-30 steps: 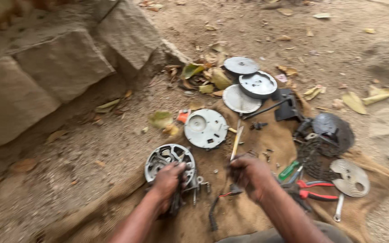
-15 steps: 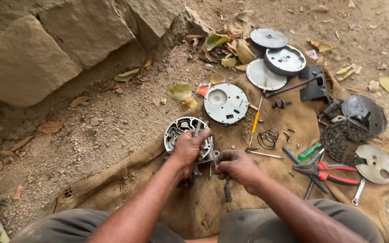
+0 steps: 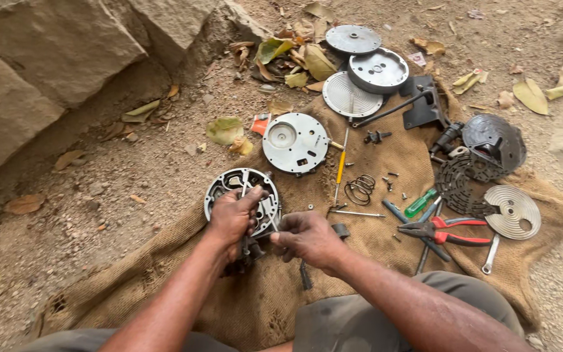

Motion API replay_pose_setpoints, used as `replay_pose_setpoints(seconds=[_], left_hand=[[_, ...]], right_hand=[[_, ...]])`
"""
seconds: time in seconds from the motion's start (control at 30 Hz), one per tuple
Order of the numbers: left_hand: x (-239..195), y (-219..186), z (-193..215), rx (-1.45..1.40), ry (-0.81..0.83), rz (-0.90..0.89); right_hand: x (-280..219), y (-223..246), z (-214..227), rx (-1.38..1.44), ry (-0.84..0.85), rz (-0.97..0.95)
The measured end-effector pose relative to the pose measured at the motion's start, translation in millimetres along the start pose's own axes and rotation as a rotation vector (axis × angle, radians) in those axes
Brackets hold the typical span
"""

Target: The person sits on the ground and disassembles a mechanical housing, removing bolts and internal components. They use pliers to extract a small part and then wipe the housing interior with a cloth.

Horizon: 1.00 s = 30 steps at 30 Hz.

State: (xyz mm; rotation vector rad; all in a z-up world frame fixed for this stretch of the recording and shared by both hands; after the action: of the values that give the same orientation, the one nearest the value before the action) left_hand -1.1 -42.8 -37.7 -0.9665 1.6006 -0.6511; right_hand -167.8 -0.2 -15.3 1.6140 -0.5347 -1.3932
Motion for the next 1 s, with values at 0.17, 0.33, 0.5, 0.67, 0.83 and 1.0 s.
replay_pose_setpoints(seconds=[0.17, 0.33, 0.5, 0.67, 0.83, 1.0], left_hand=[[5, 0, 8, -0.011, 0.01, 0.004], [5, -2, 4, -0.053, 0.054, 0.018], [5, -1, 10, -0.203, 0.004, 0.069], [7, 3, 11, -0.244, -0.04, 0.185], [10, 4, 4, -0.445, 0.104, 0.18], [12, 8, 4, -0.472, 0.081, 0.141]], right_hand=[[2, -1, 6, 0.092, 0.013, -0.101], [2, 4, 4, 0.25, 0.117, -0.135], [16, 22, 57, 0.314, -0.223, -0.081], [17, 22, 117, 0.565, -0.451, 0.067], [26, 9, 72, 0.411, -0.262, -0.027], [9, -4, 12, 0.212, 0.009, -0.208]])
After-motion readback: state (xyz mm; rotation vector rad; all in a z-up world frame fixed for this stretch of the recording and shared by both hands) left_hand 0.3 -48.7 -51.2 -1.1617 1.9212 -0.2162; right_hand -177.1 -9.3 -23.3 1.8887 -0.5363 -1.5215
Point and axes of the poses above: each hand's wrist, its own x-axis towards the middle knuckle, its own z-axis out of the back of the hand, y = z × x, the point moved 5 cm from there along x, towards the middle knuckle, and after that the axes turned 1 degree about -y, right-handed, at the moved point
